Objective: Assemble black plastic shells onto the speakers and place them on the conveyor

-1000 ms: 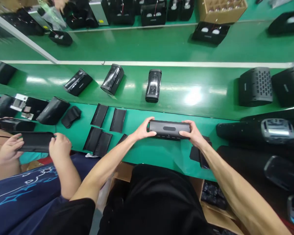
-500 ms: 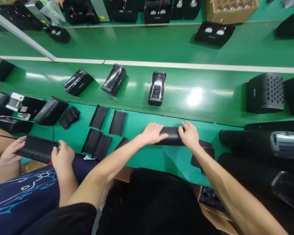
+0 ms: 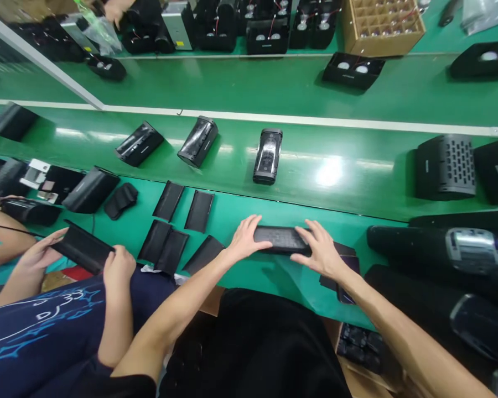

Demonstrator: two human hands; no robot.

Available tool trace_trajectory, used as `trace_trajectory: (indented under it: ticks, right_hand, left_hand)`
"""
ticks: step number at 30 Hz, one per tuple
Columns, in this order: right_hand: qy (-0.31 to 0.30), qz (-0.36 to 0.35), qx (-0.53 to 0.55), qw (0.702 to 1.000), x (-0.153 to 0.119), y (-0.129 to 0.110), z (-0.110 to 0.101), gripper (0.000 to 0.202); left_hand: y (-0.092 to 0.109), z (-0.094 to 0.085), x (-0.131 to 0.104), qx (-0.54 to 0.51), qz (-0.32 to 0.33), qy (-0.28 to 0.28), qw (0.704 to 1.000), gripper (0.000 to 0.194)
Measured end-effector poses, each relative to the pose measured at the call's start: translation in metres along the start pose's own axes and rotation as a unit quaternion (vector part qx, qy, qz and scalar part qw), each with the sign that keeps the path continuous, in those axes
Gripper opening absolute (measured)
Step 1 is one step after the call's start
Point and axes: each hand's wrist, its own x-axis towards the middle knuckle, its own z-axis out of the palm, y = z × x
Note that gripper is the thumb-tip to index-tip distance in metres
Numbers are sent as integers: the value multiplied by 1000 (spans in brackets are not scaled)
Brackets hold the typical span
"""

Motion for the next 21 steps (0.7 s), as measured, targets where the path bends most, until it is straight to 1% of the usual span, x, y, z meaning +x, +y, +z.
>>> trace_trajectory:
  ticks: [1, 3, 5, 7, 9, 12, 14, 16, 19, 21]
  right_hand:
    - [-23, -6, 7, 1000, 10, -2, -5, 83]
    - [-58, 0, 28, 998, 28, -6, -13, 86]
    - [-89, 24, 59, 994, 41, -8, -20, 84]
    - [-129, 57, 110, 984, 45, -9, -23, 78]
    - [-171, 91, 179, 964, 36, -10, -21, 69]
    - [-203, 129, 278, 930, 7, -15, -9, 70]
    - [-197, 151, 321, 914, -11, -17, -1, 72]
    - [-185, 171, 351, 902, -22, -20, 4, 72]
    - [-175, 189, 384, 887, -29, -22, 2, 75]
    - [-180, 188, 402, 878, -34, -24, -2, 82]
  left_hand:
    - [0, 1, 8, -44, -39, 23, 998, 93]
    - [-3, 5, 21, -96, -77, 48, 991, 79]
    - [-5, 6, 31, -136, -87, 55, 985, 69]
    - [-5, 3, 33, -185, -89, 51, 977, 68]
    - [-5, -3, 28, -232, -91, 25, 968, 73]
    - [-5, -9, 13, -286, -98, -21, 953, 87]
    - [-4, -9, 5, -309, -98, -32, 946, 92]
    - [-3, -7, 0, -325, -97, -34, 940, 92]
    - [-1, -4, 0, -343, -97, -39, 933, 91]
    - [0, -4, 3, -353, -99, -47, 929, 90]
